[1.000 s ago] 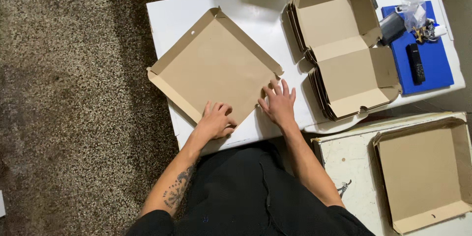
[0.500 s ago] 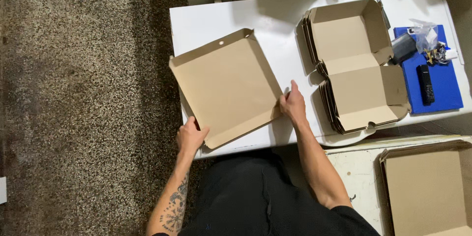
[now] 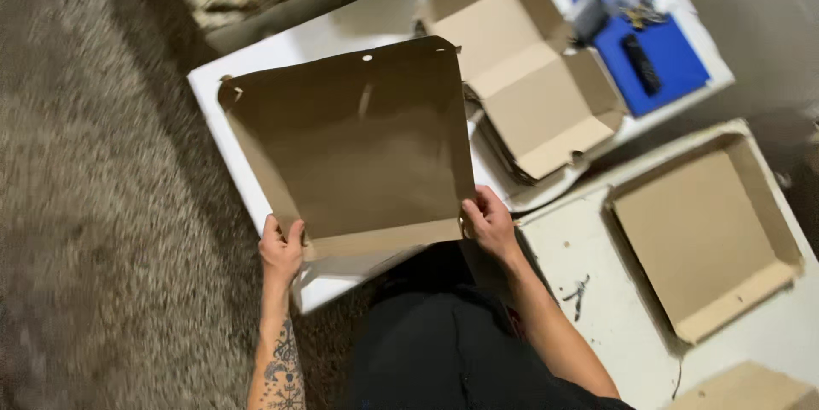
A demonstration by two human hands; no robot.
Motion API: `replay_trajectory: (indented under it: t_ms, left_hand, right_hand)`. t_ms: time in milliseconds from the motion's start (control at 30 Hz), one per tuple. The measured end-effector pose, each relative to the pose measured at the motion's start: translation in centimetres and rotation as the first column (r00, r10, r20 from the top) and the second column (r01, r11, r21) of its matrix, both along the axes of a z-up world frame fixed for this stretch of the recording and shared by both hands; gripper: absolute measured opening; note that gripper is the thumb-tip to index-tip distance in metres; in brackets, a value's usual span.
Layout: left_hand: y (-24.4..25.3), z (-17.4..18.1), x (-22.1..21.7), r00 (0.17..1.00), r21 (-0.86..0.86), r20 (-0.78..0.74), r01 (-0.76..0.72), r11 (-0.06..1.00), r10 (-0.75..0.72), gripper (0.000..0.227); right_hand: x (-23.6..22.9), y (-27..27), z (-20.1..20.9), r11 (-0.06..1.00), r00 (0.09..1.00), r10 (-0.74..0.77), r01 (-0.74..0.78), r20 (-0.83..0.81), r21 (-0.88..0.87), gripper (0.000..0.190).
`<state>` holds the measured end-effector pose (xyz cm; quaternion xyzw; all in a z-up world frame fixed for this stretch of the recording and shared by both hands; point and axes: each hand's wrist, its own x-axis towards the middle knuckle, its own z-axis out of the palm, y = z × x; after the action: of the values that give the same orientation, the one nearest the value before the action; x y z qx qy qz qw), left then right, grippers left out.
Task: The person assembles flat cardboard boxes by folding the side flaps and tucking the tabs into slots to form the box shape. The person repeats this process for multiple boxes, stacking the finished ones on the table.
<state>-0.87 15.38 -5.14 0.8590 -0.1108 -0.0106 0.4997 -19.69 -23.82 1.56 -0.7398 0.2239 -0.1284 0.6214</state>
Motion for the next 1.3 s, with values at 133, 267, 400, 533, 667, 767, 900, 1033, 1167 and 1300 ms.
replay_trajectory:
  t_ms: [133,267,400,533,667,767,900,1033,1167,1300]
  left_hand:
    - [-8.2,1.9,2.0,0.946,-0.227,-0.211,0.196,0.954,-0.244,0.016]
    - [-20.3,3.7,1.6,0.739,-0.407,-0.273,0.491,0.77,-0.616,0.056]
    - [-32.4,17.3,-6.4,0.448,-0.236,-0.337,0.811,0.535,-0.828,0.084]
    - [-42.0,14.1,-11.9,0.396,-0.244,-0.178,0.869,0.43,-0.901,0.075]
    - [-49.7,10.5,-16.6,0.367,0.173,-0.065,0.92,0.352,-0.928,0.055]
    - [-53.8,8.2,-18.8,0.327,0.294,-0.081,0.91,0.291,-0.941,0.045]
    - [-58.6,6.9,-20.0,0.327,0.396,-0.167,0.886,0.241,-0.93,0.05]
    - [-61.6,4.3,-20.8,0.264,0.449,-0.148,0.876,0.173,-0.953,0.046]
    - [-62.3,5.9,-22.3,0.223,0.339,-0.17,0.928,0.155,-0.96,0.059]
    - [-62.6,3.7,-21.8,0.162,0.383,-0.127,0.918,0.102,-0.979,0.069]
  right_hand:
    - [-6.8,-3.1,2.1,0.968,0.961,-0.241,0.248,0.135,-0.032,0.023]
    - [-15.7,-6.5,2.1,0.836,0.818,-0.535,0.548,0.211,-0.007,0.017]
    - [-25.3,-9.6,-0.2,0.648,0.622,-0.744,0.761,0.244,0.033,0.009]
    - [-33.4,-9.5,-2.3,0.388,0.384,-0.909,0.922,0.163,-0.009,0.009]
    - [-38.1,-10.3,-3.7,0.218,0.222,-0.974,0.971,0.036,-0.097,0.024]
    - [-39.6,-11.3,-1.9,0.179,0.162,-0.982,0.962,-0.099,-0.207,0.034]
    - [-38.1,-12.6,4.3,0.249,0.17,-0.957,0.897,-0.233,-0.366,0.036]
    - [-39.0,-14.7,2.2,0.268,0.136,-0.94,0.86,-0.312,-0.434,0.036]
    - [-39.1,-15.8,1.1,0.267,0.085,-0.93,0.825,-0.358,-0.498,0.04]
    - [-38.1,-15.5,1.3,0.231,0.032,-0.941,0.787,-0.336,-0.571,0.045]
